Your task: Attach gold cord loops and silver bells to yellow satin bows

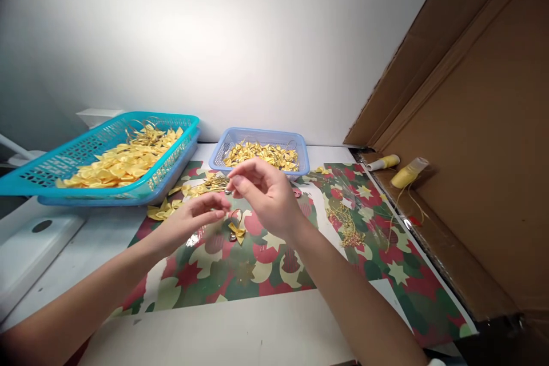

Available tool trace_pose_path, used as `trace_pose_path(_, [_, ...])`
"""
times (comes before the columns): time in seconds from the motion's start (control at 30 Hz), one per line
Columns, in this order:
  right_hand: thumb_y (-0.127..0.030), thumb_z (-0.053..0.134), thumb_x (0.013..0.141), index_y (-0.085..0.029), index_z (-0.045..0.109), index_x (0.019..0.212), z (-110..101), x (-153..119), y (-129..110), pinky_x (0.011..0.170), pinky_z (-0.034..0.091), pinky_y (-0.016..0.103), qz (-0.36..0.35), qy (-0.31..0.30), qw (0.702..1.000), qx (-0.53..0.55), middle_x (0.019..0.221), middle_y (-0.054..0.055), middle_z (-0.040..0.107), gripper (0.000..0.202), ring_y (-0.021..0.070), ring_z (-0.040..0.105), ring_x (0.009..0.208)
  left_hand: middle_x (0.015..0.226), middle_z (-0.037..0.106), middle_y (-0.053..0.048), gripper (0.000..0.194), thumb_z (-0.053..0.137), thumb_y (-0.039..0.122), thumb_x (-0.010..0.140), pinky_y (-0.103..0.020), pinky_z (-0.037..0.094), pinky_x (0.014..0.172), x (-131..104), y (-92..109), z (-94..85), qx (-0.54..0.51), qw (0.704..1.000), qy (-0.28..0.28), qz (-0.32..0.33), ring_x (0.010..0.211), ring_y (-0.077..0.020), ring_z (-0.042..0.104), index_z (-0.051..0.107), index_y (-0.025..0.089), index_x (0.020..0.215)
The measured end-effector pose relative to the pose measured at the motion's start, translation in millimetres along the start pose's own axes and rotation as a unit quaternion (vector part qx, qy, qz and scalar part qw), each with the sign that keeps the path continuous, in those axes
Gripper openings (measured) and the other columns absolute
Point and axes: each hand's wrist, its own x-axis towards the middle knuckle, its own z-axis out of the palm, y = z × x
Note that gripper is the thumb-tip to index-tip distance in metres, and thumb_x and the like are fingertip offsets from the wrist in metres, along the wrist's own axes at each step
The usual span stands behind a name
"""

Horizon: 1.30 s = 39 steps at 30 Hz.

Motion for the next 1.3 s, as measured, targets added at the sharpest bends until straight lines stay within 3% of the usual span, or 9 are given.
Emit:
trace_pose_path(0.07, [-0.023, 0.058, 0.087, -0.02, 0.061, 0.084, 5.4, 13.8, 3.6, 0.067, 0.052, 0.025, -0.002, -0.019, 1.0, 0.015, 0.075, 0.0, 0.063, 0.005, 0.0108, 0.062, 0.071, 0.109, 0.066, -0.004, 0.024, 0.07, 0.032, 0.076, -0.028, 0.047, 0.08, 2.8, 9.8, 3.7, -0.011, 0.995, -0.038, 0.087, 0.099, -0.0215, 0.06, 0.067, 0.023, 0.097])
trace_pose_path(0.17, [-0.026, 0.06, 0.085, -0.02, 0.06, 0.082, 5.6, 28.3, 10.7, 0.068, 0.052, 0.026, -0.009, -0.006, 1.0, 0.027, 0.073, -0.002, 0.061, 0.007, 0.0102, 0.06, 0.068, 0.081, 0.065, -0.005, 0.023, 0.063, 0.034, 0.085, -0.027, 0.046, 0.079, 12.1, 24.0, 9.2, -0.117, 0.978, -0.094, 0.146, 0.083, -0.0186, 0.059, 0.067, 0.017, 0.071])
trace_pose_path(0.3, [-0.027, 0.063, 0.081, -0.02, 0.059, 0.078, -5.1, 31.5, 18.5, 0.062, 0.05, 0.025, 0.047, -0.055, 0.997, -0.01, 0.064, -0.004, 0.058, 0.009, 0.0096, 0.056, 0.059, 0.051, 0.037, 0.005, 0.046, 0.037, 0.031, 0.096, -0.023, 0.045, 0.06, 26.6, 33.2, 9.0, -0.387, 0.91, -0.03, 0.143, 0.051, -0.0101, 0.044, 0.045, 0.019, 0.053])
trace_pose_path(0.4, [-0.022, 0.062, 0.08, -0.018, 0.061, 0.077, -10.6, 26.2, 20.8, 0.062, 0.049, 0.026, 0.132, -0.153, 0.978, -0.056, 0.065, -0.001, 0.063, 0.006, 0.0111, 0.06, 0.062, 0.058, 0.052, 0.003, 0.036, 0.039, 0.019, 0.094, -0.02, 0.047, 0.063, 31.6, 31.5, 3.9, -0.486, 0.867, 0.024, 0.104, 0.056, -0.0087, 0.052, 0.056, 0.018, 0.062])
trace_pose_path(0.53, [-0.019, 0.06, 0.081, -0.017, 0.063, 0.077, -8.0, 20.7, 22.0, 0.064, 0.05, 0.027, 0.152, -0.17, 0.97, -0.08, 0.071, 0.002, 0.068, 0.005, 0.0134, 0.065, 0.068, 0.086, 0.07, -0.005, 0.018, 0.055, 0.021, 0.089, -0.026, 0.049, 0.081, 29.3, 20.9, 0.7, -0.353, 0.927, 0.036, 0.117, 0.083, -0.0162, 0.063, 0.071, 0.015, 0.087])
trace_pose_path(0.7, [-0.024, 0.063, 0.08, -0.017, 0.067, 0.08, -1.6, 22.0, 33.4, 0.063, 0.05, 0.028, 0.099, -0.047, 0.99, -0.088, 0.075, 0.002, 0.068, 0.008, 0.0143, 0.063, 0.069, 0.086, 0.071, -0.002, 0.016, 0.064, 0.029, 0.083, -0.028, 0.047, 0.079, 21.3, 7.4, 2.0, -0.05, 0.987, -0.027, 0.151, 0.084, -0.0189, 0.061, 0.074, 0.02, 0.092])
trace_pose_path(0.9, [-0.026, 0.063, 0.078, -0.019, 0.07, 0.093, -4.3, 27.1, 50.8, 0.065, 0.045, 0.027, 0.096, 0.002, 0.981, -0.168, 0.095, 0.004, 0.07, 0.017, 0.0133, 0.057, 0.073, 0.078, 0.069, -0.006, 0.03, 0.059, 0.042, 0.085, -0.031, 0.05, 0.077, 24.9, -2.0, 4.4, -0.105, 0.987, 0.0, 0.122, 0.077, -0.02, 0.062, 0.07, 0.015, 0.077])
trace_pose_path(1.1, [-0.031, 0.06, 0.083, -0.019, 0.065, 0.095, -13.7, 25.6, 56.8, 0.071, 0.044, 0.028, 0.14, -0.146, 0.955, -0.218, 0.102, 0.004, 0.065, 0.018, 0.0172, 0.056, 0.09, 0.073, 0.063, -0.002, 0.028, 0.057, 0.039, 0.084, -0.026, 0.046, 0.079, 32.6, -18.1, 4.9, -0.122, 0.982, 0.057, 0.134, 0.077, -0.0163, 0.057, 0.064, 0.018, 0.067])
trace_pose_path(1.3, [-0.021, 0.057, 0.082, -0.019, 0.058, 0.081, -17.2, 23.7, 64.5, 0.077, 0.043, 0.029, 0.126, -0.194, 0.94, -0.249, 0.09, 0.001, 0.06, 0.003, 0.0164, 0.055, 0.087, 0.07, 0.061, -0.001, 0.029, 0.057, 0.039, 0.081, -0.026, 0.044, 0.073, 34.7, -25.4, 4.1, -0.065, 0.987, 0.058, 0.138, 0.074, -0.0172, 0.054, 0.064, 0.018, 0.063])
